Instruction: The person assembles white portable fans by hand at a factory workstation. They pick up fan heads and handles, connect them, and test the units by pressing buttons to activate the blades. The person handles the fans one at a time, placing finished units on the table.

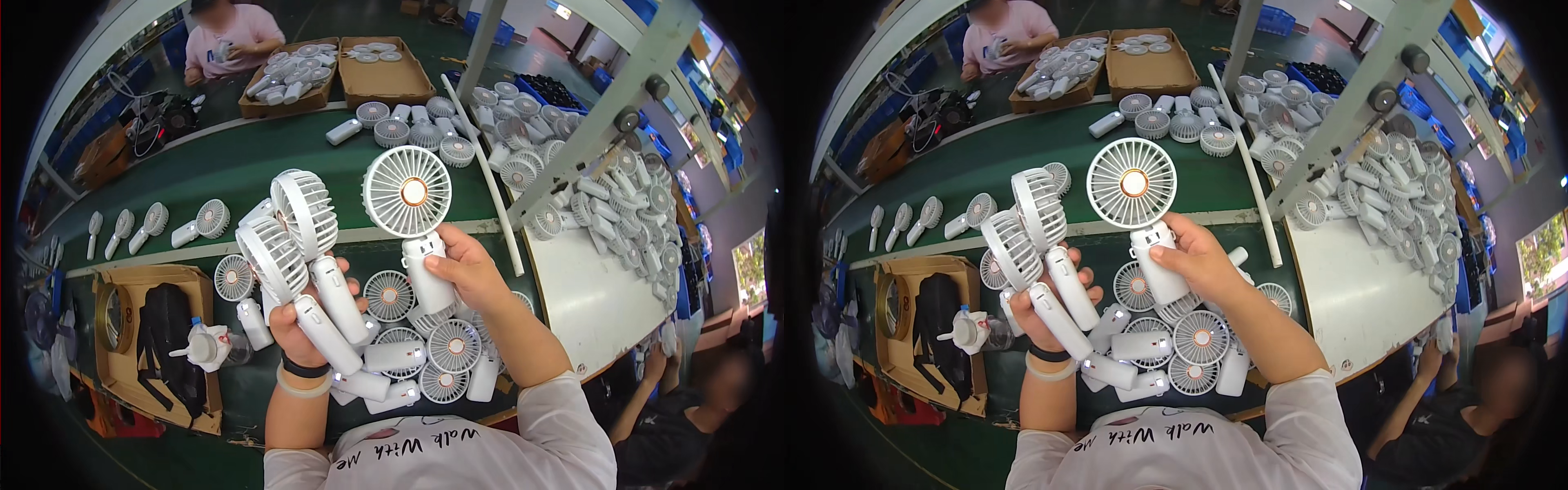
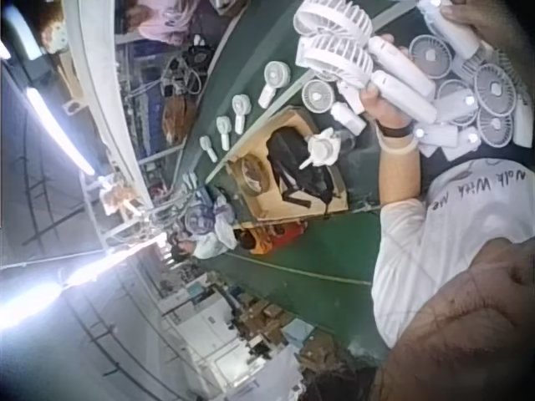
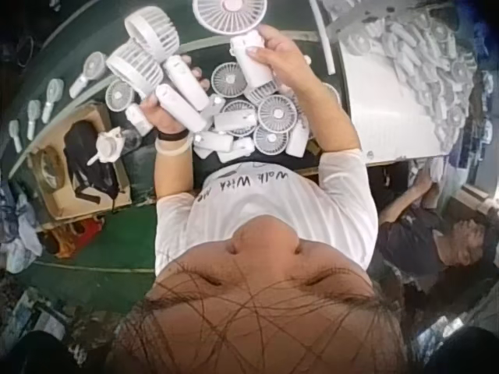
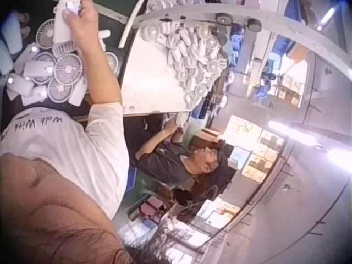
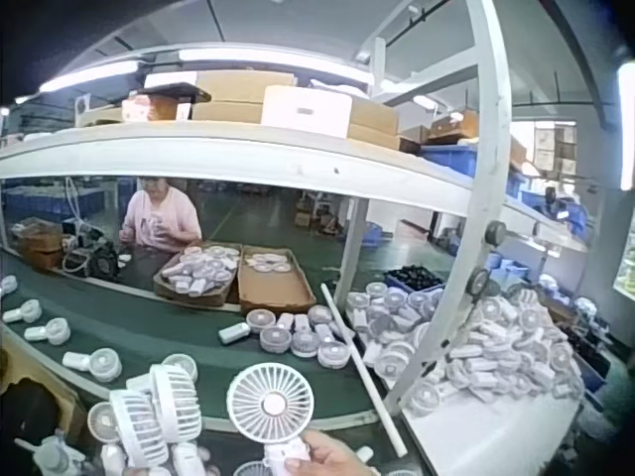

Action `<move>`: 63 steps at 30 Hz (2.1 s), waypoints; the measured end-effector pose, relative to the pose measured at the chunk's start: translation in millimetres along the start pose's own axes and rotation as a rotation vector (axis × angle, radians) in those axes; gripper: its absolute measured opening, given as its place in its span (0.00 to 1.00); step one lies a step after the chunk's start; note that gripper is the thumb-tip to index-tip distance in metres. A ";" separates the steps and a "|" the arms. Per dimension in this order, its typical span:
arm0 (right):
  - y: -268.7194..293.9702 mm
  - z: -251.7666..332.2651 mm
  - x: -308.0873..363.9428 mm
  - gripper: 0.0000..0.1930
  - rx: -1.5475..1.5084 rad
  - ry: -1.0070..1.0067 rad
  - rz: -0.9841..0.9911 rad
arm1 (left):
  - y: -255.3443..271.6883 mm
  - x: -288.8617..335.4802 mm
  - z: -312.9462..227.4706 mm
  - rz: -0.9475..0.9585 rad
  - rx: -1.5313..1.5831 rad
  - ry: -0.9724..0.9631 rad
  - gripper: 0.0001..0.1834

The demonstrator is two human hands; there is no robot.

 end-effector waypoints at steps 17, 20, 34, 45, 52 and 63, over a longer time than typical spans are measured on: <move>17.5 -11.5 4.3 0.26 0.081 0.013 -0.124 | 6.7 -5.9 29.0 0.002 -0.024 0.039 0.47; 22.2 -11.7 2.5 0.26 0.141 0.052 -0.153 | 3.8 -11.1 31.6 0.027 -0.034 0.021 0.49; 8.0 -15.6 72.2 0.49 0.052 0.073 -0.193 | -42.5 -18.4 117.2 0.153 -1.155 0.134 0.48; 11.1 8.6 118.9 0.45 -1.225 0.365 0.302 | 83.9 32.7 -115.9 -0.772 -2.679 0.082 0.26; 26.4 7.5 128.6 0.44 -1.217 0.421 0.278 | 116.5 20.8 -96.2 -0.683 -2.147 0.168 0.27; 82.9 -15.2 167.2 0.42 -0.918 0.264 -0.278 | 50.2 18.8 47.3 -0.285 -0.136 0.163 0.27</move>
Point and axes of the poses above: each hand's wrist, its own x-axis away from the middle knuckle, its own y-axis out of the back of the hand, z = x × y, the point moved 10 cm from there along -x, towards the middle knuckle, and after that the axes turned 15 degrees about x, right-handed, at the moved point
